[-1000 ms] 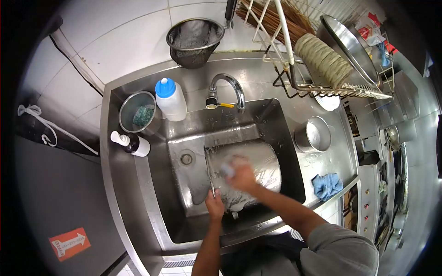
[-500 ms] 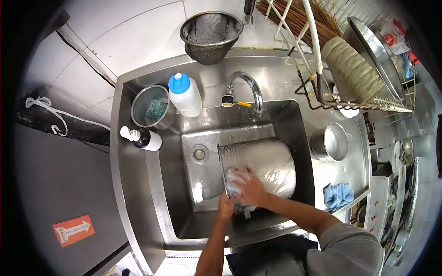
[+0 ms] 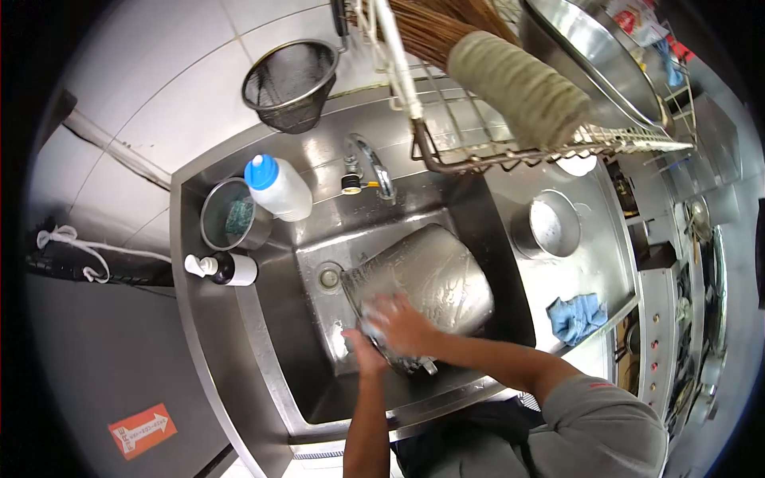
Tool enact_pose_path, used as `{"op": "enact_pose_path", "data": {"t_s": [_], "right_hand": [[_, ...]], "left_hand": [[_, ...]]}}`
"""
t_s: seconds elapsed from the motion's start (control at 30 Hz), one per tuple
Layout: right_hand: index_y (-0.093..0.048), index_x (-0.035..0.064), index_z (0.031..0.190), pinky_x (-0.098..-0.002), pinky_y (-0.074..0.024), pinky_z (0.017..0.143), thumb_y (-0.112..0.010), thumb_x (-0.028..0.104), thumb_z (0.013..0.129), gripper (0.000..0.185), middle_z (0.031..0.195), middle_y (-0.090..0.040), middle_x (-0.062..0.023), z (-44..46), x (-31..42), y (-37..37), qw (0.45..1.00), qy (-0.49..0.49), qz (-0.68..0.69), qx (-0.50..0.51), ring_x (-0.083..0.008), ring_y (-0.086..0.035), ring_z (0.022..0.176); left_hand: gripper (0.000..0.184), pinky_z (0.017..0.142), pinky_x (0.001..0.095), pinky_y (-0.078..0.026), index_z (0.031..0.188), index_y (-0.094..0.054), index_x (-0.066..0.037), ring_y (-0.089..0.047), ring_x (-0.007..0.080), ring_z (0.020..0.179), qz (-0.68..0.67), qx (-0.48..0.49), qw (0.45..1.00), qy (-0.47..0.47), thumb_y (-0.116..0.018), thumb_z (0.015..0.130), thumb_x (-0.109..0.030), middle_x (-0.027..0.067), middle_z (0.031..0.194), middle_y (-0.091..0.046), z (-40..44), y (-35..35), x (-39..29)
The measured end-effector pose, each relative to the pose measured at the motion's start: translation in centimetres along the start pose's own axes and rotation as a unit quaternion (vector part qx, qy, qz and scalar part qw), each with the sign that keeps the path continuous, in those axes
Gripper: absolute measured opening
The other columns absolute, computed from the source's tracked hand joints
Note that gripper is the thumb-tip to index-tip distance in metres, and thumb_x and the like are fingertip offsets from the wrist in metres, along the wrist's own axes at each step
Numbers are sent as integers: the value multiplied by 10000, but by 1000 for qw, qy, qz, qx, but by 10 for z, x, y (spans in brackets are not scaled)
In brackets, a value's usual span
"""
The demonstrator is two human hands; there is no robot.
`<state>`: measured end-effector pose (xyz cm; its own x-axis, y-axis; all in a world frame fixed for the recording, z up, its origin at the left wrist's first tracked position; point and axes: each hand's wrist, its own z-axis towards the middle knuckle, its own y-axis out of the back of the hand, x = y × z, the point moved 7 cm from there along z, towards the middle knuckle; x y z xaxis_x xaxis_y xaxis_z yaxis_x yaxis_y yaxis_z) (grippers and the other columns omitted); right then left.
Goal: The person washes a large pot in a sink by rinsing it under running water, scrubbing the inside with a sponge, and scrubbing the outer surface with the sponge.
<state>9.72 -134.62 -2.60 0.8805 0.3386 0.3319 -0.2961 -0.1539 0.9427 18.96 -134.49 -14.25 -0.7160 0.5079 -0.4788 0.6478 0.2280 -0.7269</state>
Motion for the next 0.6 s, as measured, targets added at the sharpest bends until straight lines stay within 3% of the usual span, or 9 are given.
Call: {"op": "enact_pose_path", "data": {"t_s": [0.1,0.17,0.2,0.27,0.33,0.37,0.43,0.53,0.6], "right_hand": [[-536,125,1292,-598,-247,1086,-649,256,753,566,1482,-346,-126,-66,20,-19,996,83,-19,15,-350,-317,1363],[-567,151,1250,-610,-242,1087,-658,251,735,533,1479,-358,-87,-69,15,-28,987,162,-11,10,-345,-314,1368],[-593,157,1210,-613,-243,1087,-659,246,729,493,1459,-388,-69,-62,7,-24,985,173,-2,-3,-340,-320,1366],[-624,129,1126,-588,-291,1059,-665,262,719,430,1344,-506,-97,-29,-29,7,990,89,29,-107,-311,-435,1286],[-640,121,1078,-571,-349,996,-648,321,720,410,1213,-577,-121,-11,-136,-28,967,-119,-28,-225,-340,-496,1189],[-633,72,1051,-527,-401,928,-634,364,733,432,1098,-609,-138,-6,-172,18,936,-290,-53,-191,-324,-546,1092],[-609,33,1050,-476,-433,891,-604,354,777,421,1077,-597,-191,-23,-232,40,881,-451,37,-138,-338,-565,1054],[-557,65,1225,-523,-375,983,-527,395,829,516,1200,-572,-180,-19,-176,30,902,-391,-127,-134,-351,-518,1170],[-560,69,1216,-537,-358,1002,-542,406,824,517,1237,-541,-198,-1,-97,11,947,-114,8,-299,-366,-485,1202]], "left_hand": [[648,891,369,-496,1302,-486,30,-621,247,960,23,88,994,60,-431,973,-525,113,1196,-604,19,-23,-18],[514,873,378,-501,1257,-510,39,-626,249,952,183,-93,978,40,-479,986,-397,115,1148,-623,52,13,-18],[514,873,378,-501,1257,-510,39,-626,249,952,186,-88,978,39,-479,986,-397,115,1148,-623,58,6,-23],[366,859,389,-506,1208,-537,28,-629,243,948,264,16,963,42,-520,970,-251,113,1104,-637,53,-26,-31],[284,839,373,-501,1163,-558,21,-623,217,935,257,3,966,14,-541,943,-157,100,1057,-641,40,-43,-39],[285,868,356,-480,1185,-550,23,-609,204,971,248,-5,969,7,-535,949,-136,91,1089,-636,42,-39,-39],[274,889,318,-446,1192,-549,26,-585,176,981,281,-15,958,-46,-531,957,-115,73,1106,-629,40,-34,-41],[273,876,293,-427,1183,-556,26,-563,147,948,323,-34,941,-96,-537,961,-131,57,1081,-629,21,-38,-38],[259,847,286,-429,1155,-564,24,-546,128,917,345,-17,931,-116,-541,961,-146,50,1047,-629,11,-32,-31]]}}
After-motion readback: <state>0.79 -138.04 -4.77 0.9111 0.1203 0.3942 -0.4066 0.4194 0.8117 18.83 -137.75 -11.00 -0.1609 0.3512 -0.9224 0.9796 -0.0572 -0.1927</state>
